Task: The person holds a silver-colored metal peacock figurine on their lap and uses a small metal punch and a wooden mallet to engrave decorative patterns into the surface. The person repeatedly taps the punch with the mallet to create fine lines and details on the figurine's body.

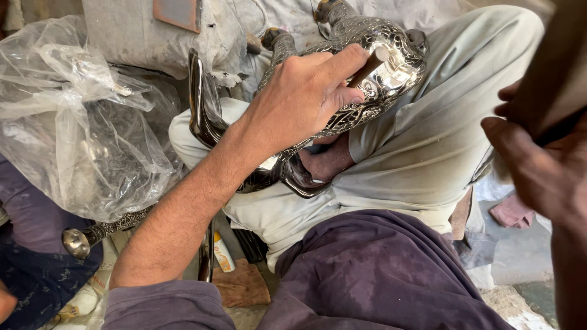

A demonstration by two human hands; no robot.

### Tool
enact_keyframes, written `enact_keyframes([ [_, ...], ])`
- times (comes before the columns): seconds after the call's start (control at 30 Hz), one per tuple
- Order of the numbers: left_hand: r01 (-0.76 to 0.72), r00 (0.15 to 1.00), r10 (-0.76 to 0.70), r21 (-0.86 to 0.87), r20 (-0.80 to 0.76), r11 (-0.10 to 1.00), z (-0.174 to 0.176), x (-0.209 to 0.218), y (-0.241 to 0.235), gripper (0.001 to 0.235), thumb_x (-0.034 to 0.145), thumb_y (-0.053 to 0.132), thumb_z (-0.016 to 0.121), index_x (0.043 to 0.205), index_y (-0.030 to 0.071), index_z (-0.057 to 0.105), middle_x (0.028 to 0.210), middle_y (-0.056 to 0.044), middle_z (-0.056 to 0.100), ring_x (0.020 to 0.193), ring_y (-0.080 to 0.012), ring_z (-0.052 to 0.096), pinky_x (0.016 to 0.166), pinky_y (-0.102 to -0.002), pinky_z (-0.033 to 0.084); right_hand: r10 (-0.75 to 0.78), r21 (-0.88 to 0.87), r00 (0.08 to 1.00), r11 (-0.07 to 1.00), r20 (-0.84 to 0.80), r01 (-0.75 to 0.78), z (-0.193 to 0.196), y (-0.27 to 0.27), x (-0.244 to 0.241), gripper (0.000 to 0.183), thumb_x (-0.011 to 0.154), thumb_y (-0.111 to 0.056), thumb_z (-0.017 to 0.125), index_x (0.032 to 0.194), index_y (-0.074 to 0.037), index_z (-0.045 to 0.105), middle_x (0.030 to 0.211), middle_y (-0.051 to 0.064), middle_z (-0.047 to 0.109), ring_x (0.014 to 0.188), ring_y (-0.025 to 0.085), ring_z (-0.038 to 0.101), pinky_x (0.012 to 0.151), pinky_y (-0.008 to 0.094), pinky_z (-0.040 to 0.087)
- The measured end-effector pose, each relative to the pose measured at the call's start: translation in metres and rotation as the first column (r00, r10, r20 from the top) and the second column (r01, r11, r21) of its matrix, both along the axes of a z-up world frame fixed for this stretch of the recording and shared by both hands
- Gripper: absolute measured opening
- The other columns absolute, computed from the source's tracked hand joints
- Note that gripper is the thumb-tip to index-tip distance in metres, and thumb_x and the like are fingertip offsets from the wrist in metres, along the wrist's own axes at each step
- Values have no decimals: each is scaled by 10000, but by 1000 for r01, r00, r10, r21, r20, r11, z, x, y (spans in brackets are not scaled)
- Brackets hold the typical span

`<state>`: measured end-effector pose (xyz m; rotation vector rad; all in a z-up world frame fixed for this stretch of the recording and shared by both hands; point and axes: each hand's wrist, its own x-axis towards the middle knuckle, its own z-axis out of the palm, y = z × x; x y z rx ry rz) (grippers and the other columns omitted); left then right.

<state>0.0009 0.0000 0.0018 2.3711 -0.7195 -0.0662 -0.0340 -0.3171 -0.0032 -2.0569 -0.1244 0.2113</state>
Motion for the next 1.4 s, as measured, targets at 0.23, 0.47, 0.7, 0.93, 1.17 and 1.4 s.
enact_keyframes([
  [0.23, 14, 1000, -16, -55, -27, 998, 3, -1, -1, 312, 1032, 275, 722, 1208, 103, 530, 820, -88, 643, 725, -286, 693, 593, -426, 528, 295, -632, 909, 773, 295, -45, 23, -1, 1, 470, 921, 167, 596, 1388, 115, 585, 1097, 307, 668, 934, 377, 687, 801, 431, 593],
  [0.47, 30, 1000, -30, -42, 1, 999, 8, 0, -1, 314, 1029, 253, 746, 1181, 93, 523, 855, -117, 634, 779, -361, 672, 642, -474, 509, 357, -573, 857, 814, 371, -91, 9, -4, 5, 407, 962, 93, 668, 1363, 46, 619, 1154, 222, 669, 1011, 316, 690, 905, 379, 601],
  [0.7, 39, 999, -39, -26, 5, 999, 10, 1, -2, 343, 1004, 249, 755, 1226, 97, 542, 828, -112, 624, 757, -353, 668, 629, -471, 511, 30, -417, 998, 909, 62, -1, -31, -23, -5, 603, 936, 143, 635, 1510, 67, 467, 1005, 241, 627, 664, 293, 608, 531, 383, 511],
  [0.93, 54, 998, -54, -17, -14, 998, 10, 2, -3, 330, 1017, 243, 744, 1231, 94, 541, 835, -100, 629, 741, -308, 678, 612, -447, 525, 184, -486, 925, 874, 331, 0, 15, -7, -4, 568, 860, 101, 661, 1402, 20, 510, 1093, 234, 644, 890, 339, 668, 770, 413, 594],
  [1.17, 54, 997, -51, 49, -50, 997, 8, 4, -5, 322, 1015, 301, 725, 1201, 104, 551, 793, -86, 617, 710, -278, 674, 594, -434, 530, 171, -537, 960, 843, 220, -27, 29, 9, -1, 529, 922, 25, 759, 1401, -14, 539, 1061, 196, 689, 953, 298, 704, 867, 401, 602],
  [1.4, 61, 998, -60, 39, -33, 997, 10, 3, -4, 330, 1015, 297, 723, 1223, 111, 548, 808, -97, 622, 716, -301, 660, 599, -459, 506, 91, -370, 962, 929, 258, 11, -8, -9, -17, 634, 795, 87, 720, 1391, 57, 507, 1069, 246, 685, 929, 347, 690, 781, 437, 584],
])
